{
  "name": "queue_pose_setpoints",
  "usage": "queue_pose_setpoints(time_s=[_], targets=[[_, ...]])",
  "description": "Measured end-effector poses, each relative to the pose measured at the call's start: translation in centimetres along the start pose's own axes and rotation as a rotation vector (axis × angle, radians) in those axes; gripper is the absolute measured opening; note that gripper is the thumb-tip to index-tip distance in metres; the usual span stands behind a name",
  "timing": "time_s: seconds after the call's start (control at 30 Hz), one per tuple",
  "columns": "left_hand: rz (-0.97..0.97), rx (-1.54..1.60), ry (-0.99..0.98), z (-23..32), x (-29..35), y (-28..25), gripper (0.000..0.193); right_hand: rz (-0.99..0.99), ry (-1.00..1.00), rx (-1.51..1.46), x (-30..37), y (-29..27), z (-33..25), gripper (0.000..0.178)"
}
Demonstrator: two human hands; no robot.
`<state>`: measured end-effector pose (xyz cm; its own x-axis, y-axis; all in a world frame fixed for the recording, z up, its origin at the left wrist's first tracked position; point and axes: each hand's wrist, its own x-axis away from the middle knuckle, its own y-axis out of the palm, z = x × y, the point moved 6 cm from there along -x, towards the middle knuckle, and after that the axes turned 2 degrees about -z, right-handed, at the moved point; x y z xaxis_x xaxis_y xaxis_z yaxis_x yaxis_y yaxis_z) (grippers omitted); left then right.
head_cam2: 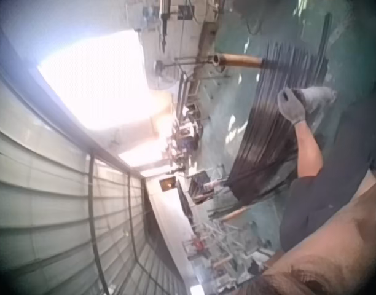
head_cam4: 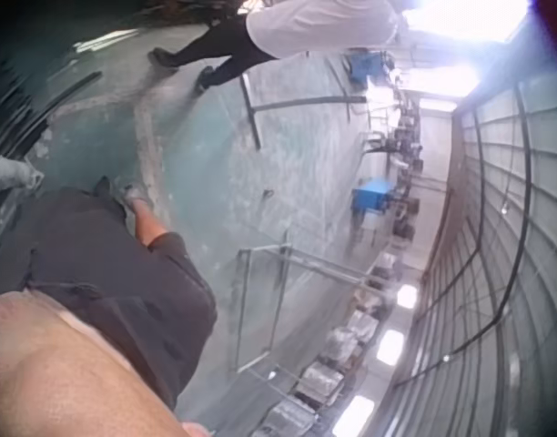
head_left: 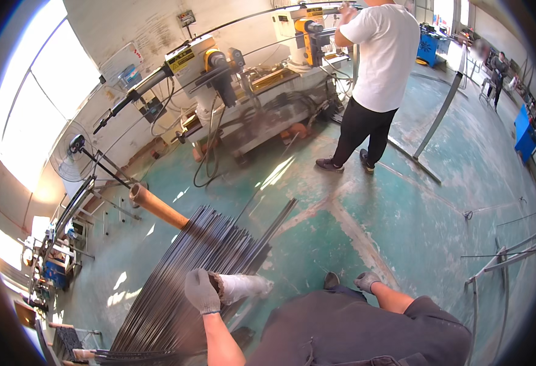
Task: The person bends long metal rods by hand using a wooden workbench as a fulcrum, then places the bent rods into a nearby rack. The person repeats this process for several rods.
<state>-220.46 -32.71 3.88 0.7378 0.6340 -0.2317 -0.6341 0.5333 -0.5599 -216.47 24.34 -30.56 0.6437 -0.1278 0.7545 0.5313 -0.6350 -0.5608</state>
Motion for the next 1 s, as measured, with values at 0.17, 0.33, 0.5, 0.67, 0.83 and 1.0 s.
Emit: queue_pose_setpoints(time_s=[0.17,0.33,0.5,0.67,0.83,1.0], targets=[[0.008,-0.031,0.014,0.2,0.1,-0.1,0.028,-0.001,0.013,0.025,1.3,-0.7,-0.8,0.044],[-0.036,0.038,0.006,4.5,0.8,0.6,0.026,-0.051,0.029,0.031,3.1,-2.0,-1.8,0.046],[0.102,-0.036,-0.016,2.6,1.8,0.1,0.029,-0.062,-0.001,0.115,2.0,-1.3,-1.4,0.048],[0.100,-0.084,0.006,-3.3,0.0,1.8,0.035,-0.023,0.008,-0.023,2.4,-1.3,0.1,0.049],[-0.065,-0.004,-0.286,3.1,2.0,-0.2,0.047,-0.035,-0.007,0.000,2.6,-1.2,-0.5,0.050],[0.007,-0.064,-0.122,-1.8,0.7,0.2,0.031,-0.052,0.020,-0.017,3.9,-1.3,-0.8,0.051]])
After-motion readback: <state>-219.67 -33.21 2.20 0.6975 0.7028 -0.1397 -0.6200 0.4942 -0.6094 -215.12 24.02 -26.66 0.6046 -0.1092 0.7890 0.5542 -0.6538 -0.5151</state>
